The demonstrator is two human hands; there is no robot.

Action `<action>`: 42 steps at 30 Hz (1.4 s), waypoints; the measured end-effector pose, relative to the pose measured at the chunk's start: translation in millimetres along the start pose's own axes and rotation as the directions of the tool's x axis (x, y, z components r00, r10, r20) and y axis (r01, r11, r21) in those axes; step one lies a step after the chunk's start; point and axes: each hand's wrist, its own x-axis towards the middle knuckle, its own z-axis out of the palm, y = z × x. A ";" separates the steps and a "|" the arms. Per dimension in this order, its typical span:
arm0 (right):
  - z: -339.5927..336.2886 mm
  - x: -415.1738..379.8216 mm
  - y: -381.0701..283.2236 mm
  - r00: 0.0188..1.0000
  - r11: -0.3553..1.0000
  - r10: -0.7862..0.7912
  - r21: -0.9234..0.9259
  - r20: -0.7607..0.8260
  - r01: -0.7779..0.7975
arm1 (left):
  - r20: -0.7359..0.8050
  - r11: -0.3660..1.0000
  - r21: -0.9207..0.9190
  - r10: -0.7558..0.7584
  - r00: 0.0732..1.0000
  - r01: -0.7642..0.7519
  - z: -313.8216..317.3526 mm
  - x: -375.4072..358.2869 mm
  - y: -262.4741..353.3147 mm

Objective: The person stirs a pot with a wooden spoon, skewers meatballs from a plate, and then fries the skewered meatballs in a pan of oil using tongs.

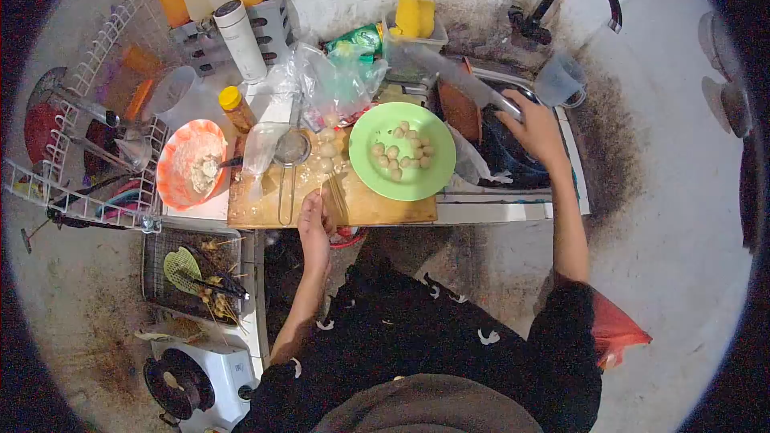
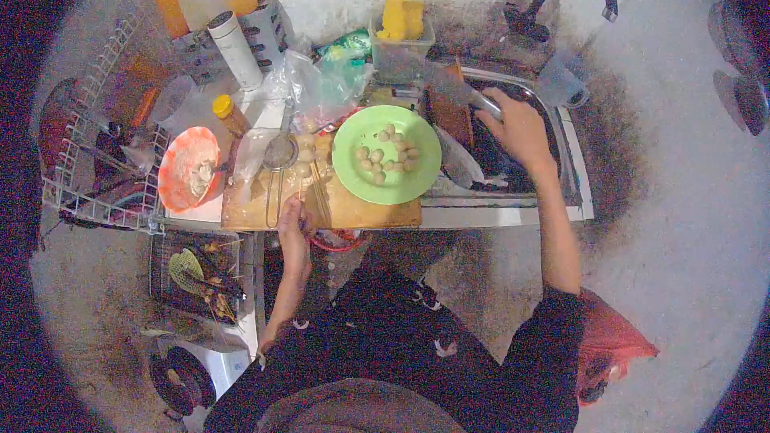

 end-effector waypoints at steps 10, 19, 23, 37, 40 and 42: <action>29.2 -94.2 -43.4 0.999 0.960 -0.020 0.278 -0.038 0.030 | 0.209 0.993 0.118 -0.006 0.978 -0.020 27.5 18.1 3.6; 56.3 -108.7 -47.1 0.996 0.984 -0.054 0.165 -0.075 0.066 | 0.194 0.995 0.091 0.010 0.981 -0.028 40.8 24.1 0.1; 56.8 -107.9 -47.2 0.987 0.990 -0.115 0.075 -0.112 0.123 | 0.202 0.998 0.064 0.012 0.979 -0.026 40.2 24.0 0.2; 56.9 -108.7 -42.7 0.989 0.968 -0.143 0.200 -0.047 0.150 | 0.214 0.994 0.093 0.039 0.976 -0.060 33.2 26.7 -3.3; 56.2 -109.5 -43.2 0.990 0.974 -0.138 0.176 -0.024 0.140 | 0.184 0.990 0.137 0.019 0.983 -0.044 33.7 26.4 -1.2; 56.5 -110.7 -42.0 0.991 0.978 -0.131 0.164 -0.005 0.130 | 0.209 0.991 0.120 0.033 0.977 -0.059 31.9 28.6 -4.6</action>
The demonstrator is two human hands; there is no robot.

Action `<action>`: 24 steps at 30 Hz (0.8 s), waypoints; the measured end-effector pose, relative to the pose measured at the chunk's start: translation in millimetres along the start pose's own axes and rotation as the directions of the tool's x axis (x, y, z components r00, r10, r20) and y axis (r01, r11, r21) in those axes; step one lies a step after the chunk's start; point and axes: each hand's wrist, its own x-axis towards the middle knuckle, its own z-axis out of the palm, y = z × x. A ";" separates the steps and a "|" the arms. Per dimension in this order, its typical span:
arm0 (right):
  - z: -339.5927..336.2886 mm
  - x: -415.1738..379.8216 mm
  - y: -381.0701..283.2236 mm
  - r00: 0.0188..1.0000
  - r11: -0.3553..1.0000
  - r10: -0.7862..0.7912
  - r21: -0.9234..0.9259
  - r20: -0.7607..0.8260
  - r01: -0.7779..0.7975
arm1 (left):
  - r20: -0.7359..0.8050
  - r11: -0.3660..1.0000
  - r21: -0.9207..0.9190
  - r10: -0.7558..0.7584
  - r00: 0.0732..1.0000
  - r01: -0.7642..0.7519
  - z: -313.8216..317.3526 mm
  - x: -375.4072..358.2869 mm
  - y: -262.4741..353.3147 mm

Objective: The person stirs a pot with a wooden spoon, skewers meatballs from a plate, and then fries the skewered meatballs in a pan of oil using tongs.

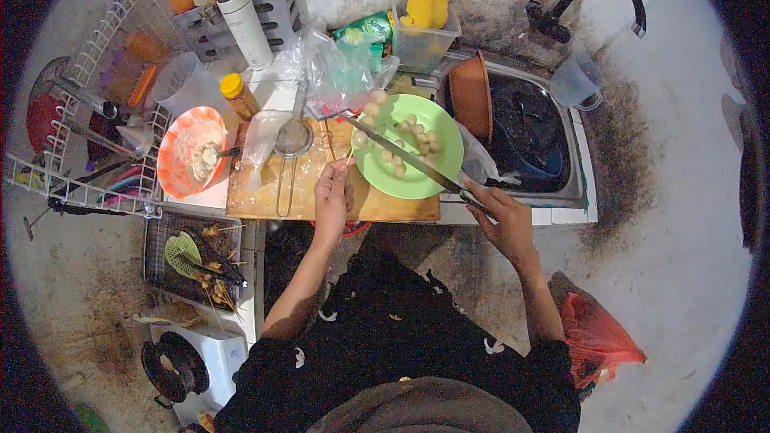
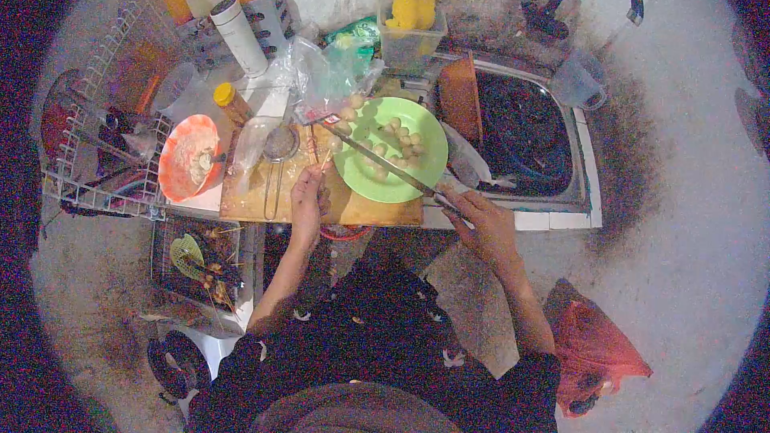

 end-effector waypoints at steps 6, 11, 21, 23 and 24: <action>-7.4 -0.8 -3.9 0.999 1.000 0.016 -0.017 0.038 -0.015 | 0.001 0.999 0.036 -0.006 1.000 0.006 0.3 1.2 2.5; -8.9 -2.8 -4.1 1.000 1.000 -0.003 -0.006 0.020 0.003 | 0.012 0.999 0.046 0.020 1.000 -0.020 -1.3 1.8 -1.3; -8.6 -6.7 -3.9 0.999 0.994 -0.002 -0.108 -0.041 -0.003 | -0.007 0.999 0.024 -0.031 0.999 0.031 -1.3 2.7 -0.3; -8.0 -7.5 -0.9 0.989 0.996 0.056 -0.062 -0.137 -0.065 | -0.024 0.999 0.010 -0.042 0.999 0.042 -1.7 2.0 1.4; -9.9 -5.9 -0.4 0.989 0.996 0.056 -0.062 -0.138 -0.065 | -0.039 0.999 -0.003 -0.054 0.998 0.054 -2.2 1.8 2.0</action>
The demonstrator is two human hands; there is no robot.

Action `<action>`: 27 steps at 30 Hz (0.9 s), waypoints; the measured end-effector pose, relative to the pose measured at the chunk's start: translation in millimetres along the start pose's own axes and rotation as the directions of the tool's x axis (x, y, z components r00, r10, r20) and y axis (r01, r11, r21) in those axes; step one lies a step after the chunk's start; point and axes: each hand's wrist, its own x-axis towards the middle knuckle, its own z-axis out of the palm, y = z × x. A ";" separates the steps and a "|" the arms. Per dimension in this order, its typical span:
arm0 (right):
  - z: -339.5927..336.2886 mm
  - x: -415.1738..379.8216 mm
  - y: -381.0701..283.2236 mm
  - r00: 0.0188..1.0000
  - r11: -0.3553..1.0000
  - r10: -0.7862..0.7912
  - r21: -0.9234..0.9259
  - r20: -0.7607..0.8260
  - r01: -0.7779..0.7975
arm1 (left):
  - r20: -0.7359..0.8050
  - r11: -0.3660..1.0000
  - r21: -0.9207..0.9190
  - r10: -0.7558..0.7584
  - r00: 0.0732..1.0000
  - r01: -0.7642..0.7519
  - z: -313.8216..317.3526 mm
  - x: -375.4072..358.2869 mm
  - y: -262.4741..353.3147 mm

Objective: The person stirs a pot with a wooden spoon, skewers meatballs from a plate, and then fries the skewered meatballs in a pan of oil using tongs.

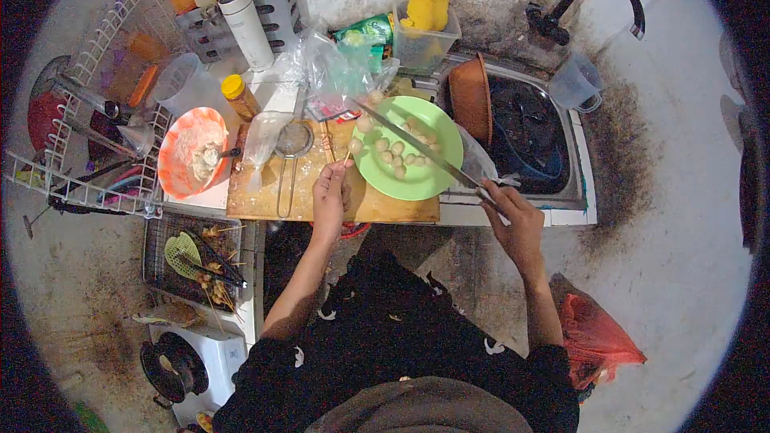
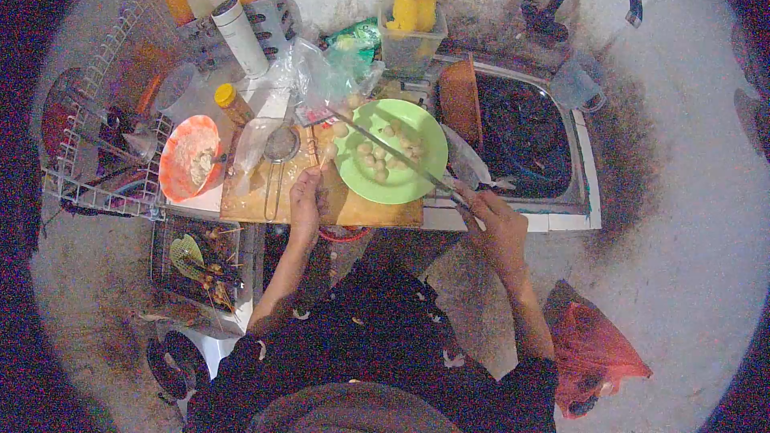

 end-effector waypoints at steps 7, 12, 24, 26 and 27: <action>-2.2 8.8 5.4 0.997 0.995 -0.080 -0.066 0.008 0.080 | 0.005 0.999 -0.010 0.041 0.999 -0.041 -4.7 -4.1 2.4; -1.9 9.4 8.1 0.992 0.991 -0.129 -0.045 0.008 0.129 | 0.019 0.998 0.005 0.062 0.998 -0.062 -6.4 -6.2 5.2; -7.4 5.1 9.9 0.989 0.991 -0.131 0.041 0.066 0.128 | 0.047 0.994 0.039 0.100 0.994 -0.102 -8.1 -5.0 5.9; -8.4 3.9 10.0 0.989 0.993 -0.122 0.014 0.085 0.121 | 0.047 0.995 0.035 0.094 0.994 -0.096 -7.6 -5.4 7.0; -8.3 3.4 9.9 0.989 0.993 -0.122 0.013 0.085 0.121 | 0.047 0.995 0.031 0.089 0.995 -0.090 -7.3 -5.6 7.7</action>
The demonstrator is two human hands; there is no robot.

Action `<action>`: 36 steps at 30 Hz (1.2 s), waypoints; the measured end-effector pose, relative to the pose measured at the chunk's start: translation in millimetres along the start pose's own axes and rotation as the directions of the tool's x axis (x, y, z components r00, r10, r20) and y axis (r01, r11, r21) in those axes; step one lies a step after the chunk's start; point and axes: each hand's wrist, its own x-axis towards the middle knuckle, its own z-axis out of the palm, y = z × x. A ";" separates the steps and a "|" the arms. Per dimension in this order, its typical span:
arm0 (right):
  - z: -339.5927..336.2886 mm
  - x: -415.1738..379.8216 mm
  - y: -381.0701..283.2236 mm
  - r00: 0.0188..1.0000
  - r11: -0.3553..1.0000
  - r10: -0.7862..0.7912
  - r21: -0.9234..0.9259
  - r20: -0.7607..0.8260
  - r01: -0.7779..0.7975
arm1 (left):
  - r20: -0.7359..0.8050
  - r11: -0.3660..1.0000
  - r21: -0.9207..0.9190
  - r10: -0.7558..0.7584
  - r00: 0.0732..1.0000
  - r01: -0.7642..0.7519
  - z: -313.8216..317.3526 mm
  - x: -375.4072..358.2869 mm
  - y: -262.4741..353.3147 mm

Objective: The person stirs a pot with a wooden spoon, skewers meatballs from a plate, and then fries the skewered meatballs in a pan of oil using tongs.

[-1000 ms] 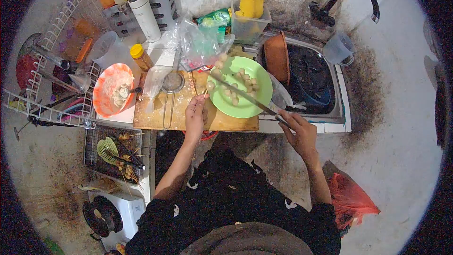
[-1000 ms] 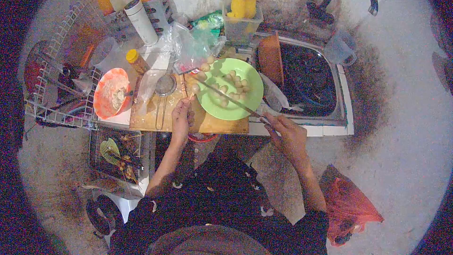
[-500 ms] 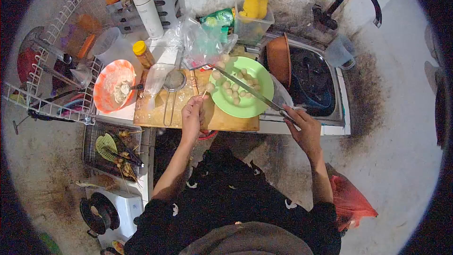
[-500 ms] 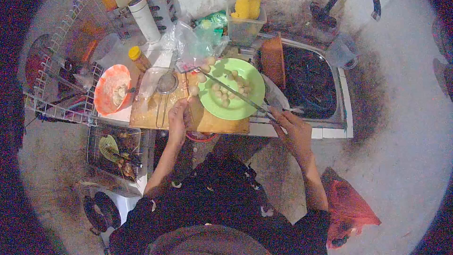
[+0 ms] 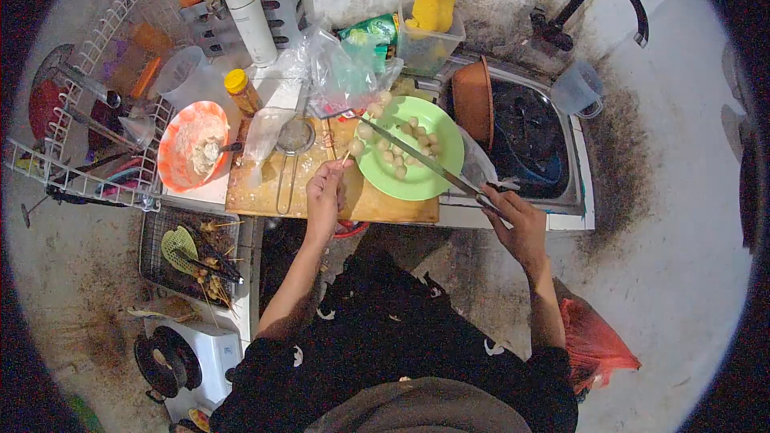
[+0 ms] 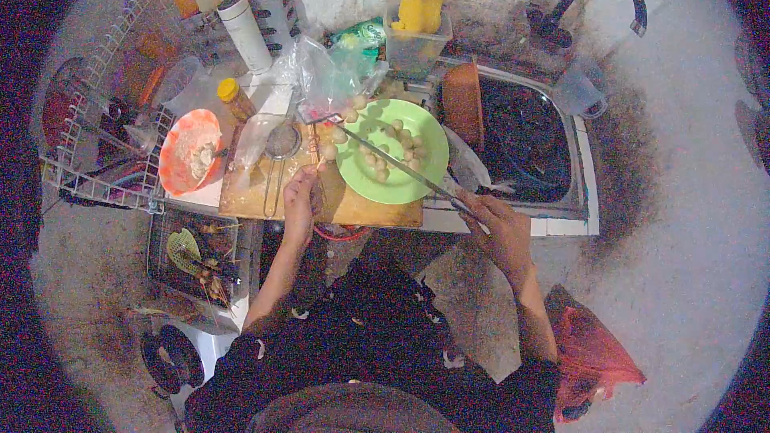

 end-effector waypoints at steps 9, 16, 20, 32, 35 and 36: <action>1.0 -3.4 -0.9 1.000 1.000 -0.004 -0.024 -0.019 0.004 | 0.005 1.000 -0.027 0.010 1.000 -0.010 -0.1 3.2 -1.5; -3.6 0.3 -2.8 0.991 0.998 0.047 -0.025 -0.123 -0.050 | -0.037 1.000 -0.004 0.012 0.999 -0.012 2.3 2.6 1.2; -6.9 6.1 -4.4 0.989 0.994 0.068 -0.074 -0.130 -0.078 | -0.026 0.999 0.010 0.049 0.998 -0.049 1.3 4.4 -3.3; -1.4 5.2 4.2 0.998 0.997 0.050 -0.063 -0.047 -0.053 | -0.002 0.996 0.016 0.091 0.996 -0.090 -7.2 4.2 -4.6; -3.7 5.0 1.1 0.998 0.999 0.051 -0.012 -0.034 -0.052 | -0.003 0.996 -0.015 0.092 0.996 -0.092 -8.8 4.5 -4.6; -4.1 4.5 0.6 0.998 0.999 0.052 -0.012 -0.033 -0.053 | 0.002 0.997 -0.034 0.065 0.998 -0.065 -8.4 4.4 -3.7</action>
